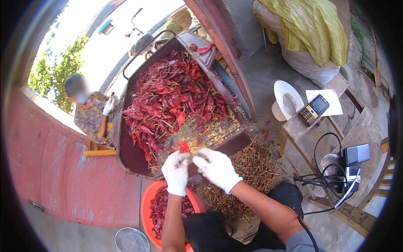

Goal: The person cleans red peppers by breaking them open by hand and shaking out the seeds. They take the peppers from a large metal container and put the processed pieces into an orange bowl.

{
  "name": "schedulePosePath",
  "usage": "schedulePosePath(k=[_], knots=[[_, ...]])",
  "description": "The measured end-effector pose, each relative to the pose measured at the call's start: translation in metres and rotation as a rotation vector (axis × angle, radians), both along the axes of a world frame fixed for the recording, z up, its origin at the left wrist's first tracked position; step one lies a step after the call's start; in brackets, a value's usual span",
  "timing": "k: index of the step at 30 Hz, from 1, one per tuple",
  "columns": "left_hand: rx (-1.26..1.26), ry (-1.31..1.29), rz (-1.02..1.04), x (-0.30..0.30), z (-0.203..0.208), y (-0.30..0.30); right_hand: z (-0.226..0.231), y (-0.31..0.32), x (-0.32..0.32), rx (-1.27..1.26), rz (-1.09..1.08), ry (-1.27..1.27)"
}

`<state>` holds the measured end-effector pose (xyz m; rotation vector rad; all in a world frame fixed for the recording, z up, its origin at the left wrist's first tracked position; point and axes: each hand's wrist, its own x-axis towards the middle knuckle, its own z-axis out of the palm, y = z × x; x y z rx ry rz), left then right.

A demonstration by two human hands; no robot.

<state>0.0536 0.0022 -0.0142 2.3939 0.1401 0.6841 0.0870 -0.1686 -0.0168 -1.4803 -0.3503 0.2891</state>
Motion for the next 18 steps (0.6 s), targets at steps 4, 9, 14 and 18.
schedulePosePath(k=[4, 9, 14, 18], knots=[[0.139, 0.010, -0.049, -0.040, 0.025, -0.018, 0.010, 0.002, 0.004, 0.117, 0.011, 0.047], [0.124, 0.047, -0.137, -0.056, 0.029, -0.024, 0.009, -0.006, 0.001, 0.033, 0.086, 0.016], [-0.471, 0.143, -0.144, -0.068, 0.025, -0.032, 0.005, -0.010, 0.004, 0.035, 0.123, 0.016], [-0.813, 0.074, -0.146, -0.071, 0.013, -0.031, 0.006, -0.002, 0.002, 0.216, 0.128, 0.137]])
